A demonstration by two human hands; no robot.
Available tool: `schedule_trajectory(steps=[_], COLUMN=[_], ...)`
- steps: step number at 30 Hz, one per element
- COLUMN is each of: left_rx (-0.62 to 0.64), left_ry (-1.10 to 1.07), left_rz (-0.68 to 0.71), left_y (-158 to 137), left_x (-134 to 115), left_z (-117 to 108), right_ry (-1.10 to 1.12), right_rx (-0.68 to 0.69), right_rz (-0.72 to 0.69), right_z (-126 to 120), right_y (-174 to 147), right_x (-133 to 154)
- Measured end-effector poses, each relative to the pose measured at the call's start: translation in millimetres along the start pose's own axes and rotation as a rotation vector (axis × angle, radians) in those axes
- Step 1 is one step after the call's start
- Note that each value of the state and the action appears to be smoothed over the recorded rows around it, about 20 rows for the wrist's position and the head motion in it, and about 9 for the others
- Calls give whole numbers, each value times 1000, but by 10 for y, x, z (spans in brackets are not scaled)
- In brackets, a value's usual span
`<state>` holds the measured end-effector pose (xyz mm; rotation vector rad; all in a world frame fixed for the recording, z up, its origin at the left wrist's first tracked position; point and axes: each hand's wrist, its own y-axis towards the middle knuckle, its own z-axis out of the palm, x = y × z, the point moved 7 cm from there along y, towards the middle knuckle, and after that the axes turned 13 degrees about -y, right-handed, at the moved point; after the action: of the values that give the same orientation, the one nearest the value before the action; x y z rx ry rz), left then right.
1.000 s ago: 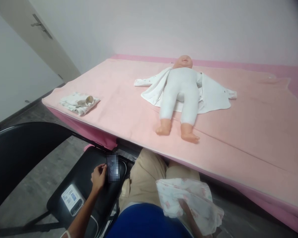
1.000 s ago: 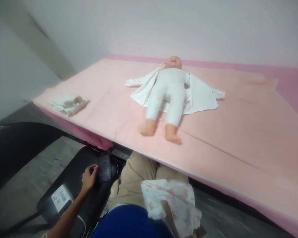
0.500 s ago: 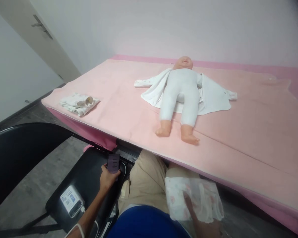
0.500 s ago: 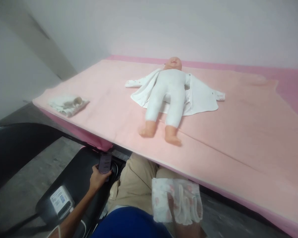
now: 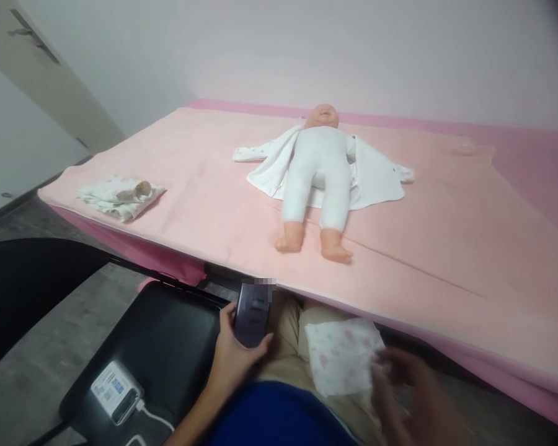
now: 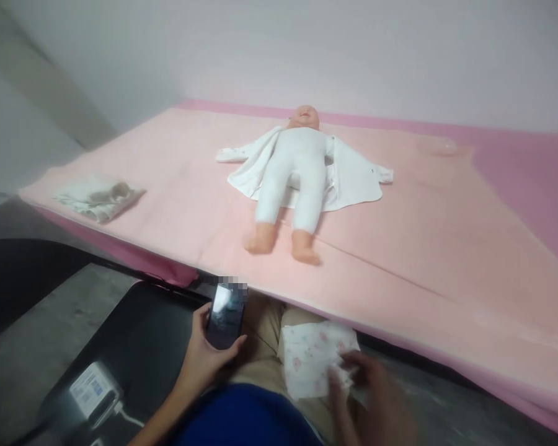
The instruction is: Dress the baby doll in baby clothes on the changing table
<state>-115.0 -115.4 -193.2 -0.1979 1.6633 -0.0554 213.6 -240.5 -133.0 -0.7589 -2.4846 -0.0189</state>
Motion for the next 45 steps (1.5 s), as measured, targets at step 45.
schedule_trajectory(steps=[45], left_rx=[446], left_ry=[-850], left_rz=[-609], left_y=[-410], left_x=[189], left_z=[487], right_ry=[1043], right_rx=[897], right_rz=[-350], right_z=[1536], right_y=[-57], right_x=[861])
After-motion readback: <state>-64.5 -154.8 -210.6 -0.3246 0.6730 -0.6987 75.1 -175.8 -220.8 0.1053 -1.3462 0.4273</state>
